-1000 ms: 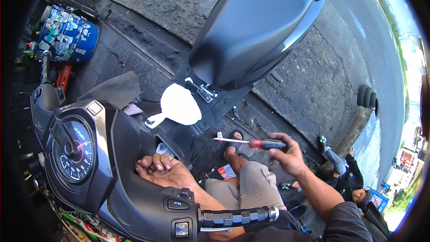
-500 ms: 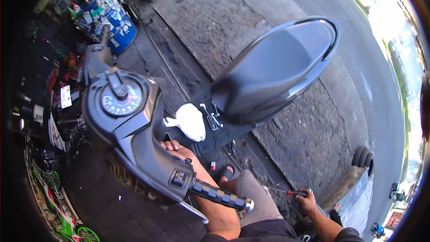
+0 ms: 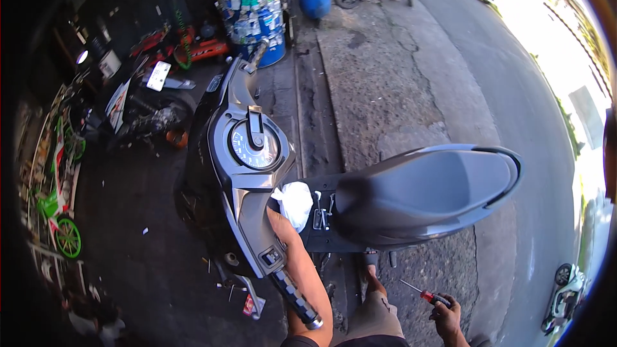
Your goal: The person is repairing the front panel and throttle area of a motorcycle using a screwdriver and then using an air hose.
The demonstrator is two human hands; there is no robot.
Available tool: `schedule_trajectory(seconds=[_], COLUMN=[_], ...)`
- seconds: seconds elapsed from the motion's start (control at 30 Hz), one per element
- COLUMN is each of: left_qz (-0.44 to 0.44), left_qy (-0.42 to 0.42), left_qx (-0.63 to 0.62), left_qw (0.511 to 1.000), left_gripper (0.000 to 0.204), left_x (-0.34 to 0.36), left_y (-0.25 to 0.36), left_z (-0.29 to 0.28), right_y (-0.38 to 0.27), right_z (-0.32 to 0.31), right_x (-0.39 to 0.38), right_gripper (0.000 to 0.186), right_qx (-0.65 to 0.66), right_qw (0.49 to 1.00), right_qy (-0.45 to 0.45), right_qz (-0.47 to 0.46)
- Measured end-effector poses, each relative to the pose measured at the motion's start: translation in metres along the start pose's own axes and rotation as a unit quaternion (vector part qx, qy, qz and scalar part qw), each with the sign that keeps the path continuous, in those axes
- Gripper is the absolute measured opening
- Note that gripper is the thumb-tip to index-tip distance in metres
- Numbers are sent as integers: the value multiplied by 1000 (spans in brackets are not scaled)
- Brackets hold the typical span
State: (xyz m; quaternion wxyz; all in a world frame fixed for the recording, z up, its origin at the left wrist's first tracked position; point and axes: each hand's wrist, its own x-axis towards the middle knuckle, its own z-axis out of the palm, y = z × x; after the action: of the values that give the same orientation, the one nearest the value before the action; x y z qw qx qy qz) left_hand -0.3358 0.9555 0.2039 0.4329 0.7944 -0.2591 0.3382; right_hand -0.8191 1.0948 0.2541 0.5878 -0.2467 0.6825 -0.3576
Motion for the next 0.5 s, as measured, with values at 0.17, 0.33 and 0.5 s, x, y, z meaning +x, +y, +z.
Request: schedule_trajectory(seconds=[0.17,0.33,0.5], left_qz=[-211,-228,-254], left_qy=[94,55,112], left_qx=[-126,4,-43], left_qw=[965,972,960], left_gripper=[35,40,42], left_x=[2,12,19], left_y=[21,18,21], left_z=[24,13,17], right_y=[-66,-117,-117], right_z=[23,93,133], right_x=[103,150,173], right_gripper=[45,45,54], right_qx=[-12,-44,4], right_qw=[986,941,907], right_qy=[-166,-330,-411], right_qz=[27,56,98])
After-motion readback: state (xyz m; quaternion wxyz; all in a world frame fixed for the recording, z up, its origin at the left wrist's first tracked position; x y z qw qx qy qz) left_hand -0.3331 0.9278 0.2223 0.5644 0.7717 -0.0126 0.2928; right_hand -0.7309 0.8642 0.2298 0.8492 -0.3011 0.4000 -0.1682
